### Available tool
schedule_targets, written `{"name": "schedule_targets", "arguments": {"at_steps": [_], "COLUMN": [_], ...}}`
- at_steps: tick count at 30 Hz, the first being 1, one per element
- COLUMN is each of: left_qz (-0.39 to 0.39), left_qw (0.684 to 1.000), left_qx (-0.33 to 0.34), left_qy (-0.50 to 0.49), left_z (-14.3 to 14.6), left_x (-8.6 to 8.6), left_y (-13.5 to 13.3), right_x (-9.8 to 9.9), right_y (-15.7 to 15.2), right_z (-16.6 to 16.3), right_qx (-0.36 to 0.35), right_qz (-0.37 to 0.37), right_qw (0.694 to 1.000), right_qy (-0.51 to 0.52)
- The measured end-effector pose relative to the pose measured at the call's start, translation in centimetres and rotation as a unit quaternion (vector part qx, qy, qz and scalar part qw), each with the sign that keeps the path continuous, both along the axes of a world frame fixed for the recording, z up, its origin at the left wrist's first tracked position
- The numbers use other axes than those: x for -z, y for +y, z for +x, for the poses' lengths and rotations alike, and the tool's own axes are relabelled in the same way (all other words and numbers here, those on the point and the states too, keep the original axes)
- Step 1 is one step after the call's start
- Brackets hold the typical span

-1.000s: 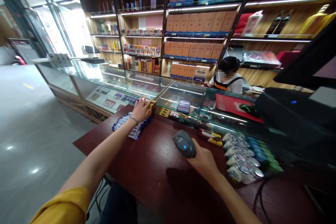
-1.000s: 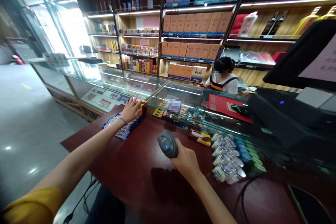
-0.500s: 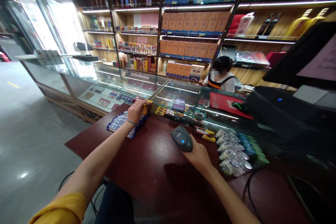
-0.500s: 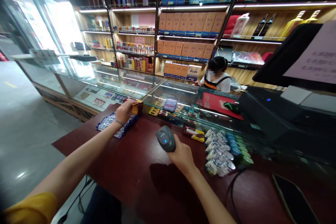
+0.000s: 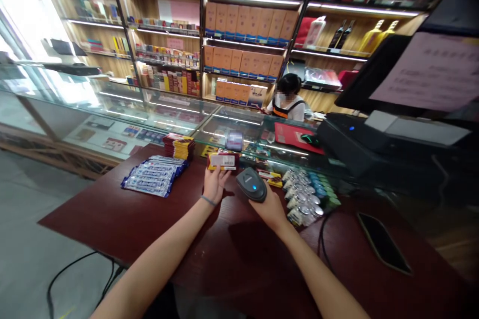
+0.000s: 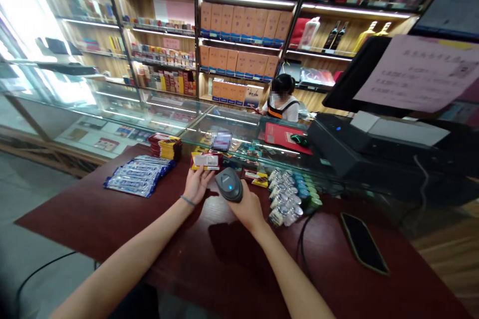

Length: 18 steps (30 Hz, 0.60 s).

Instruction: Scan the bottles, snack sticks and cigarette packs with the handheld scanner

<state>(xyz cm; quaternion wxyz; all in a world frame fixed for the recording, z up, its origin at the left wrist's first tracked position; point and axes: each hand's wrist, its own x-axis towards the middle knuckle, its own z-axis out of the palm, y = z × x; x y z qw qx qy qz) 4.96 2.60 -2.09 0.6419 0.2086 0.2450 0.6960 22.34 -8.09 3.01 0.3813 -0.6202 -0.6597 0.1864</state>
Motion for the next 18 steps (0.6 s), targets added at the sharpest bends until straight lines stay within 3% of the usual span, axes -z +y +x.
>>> {"name": "schedule_targets", "arguments": {"at_steps": [10, 18], "left_qz": [-0.04, -0.038], "left_qw": [0.999, 0.999], "left_qx": [-0.02, -0.011], "left_qy": [-0.005, -0.027], "left_z": [-2.6, -2.3], "left_x": [2.6, 2.2], "left_y": [1.4, 1.2], "right_x": [0.3, 0.8], "right_y": [-0.4, -0.1], "right_z": [-0.2, 0.0], "right_qx": [-0.036, -0.041], "right_qz": [-0.069, -0.073], "right_qw": [0.996, 0.993], "right_qy": [-0.034, -0.078]}}
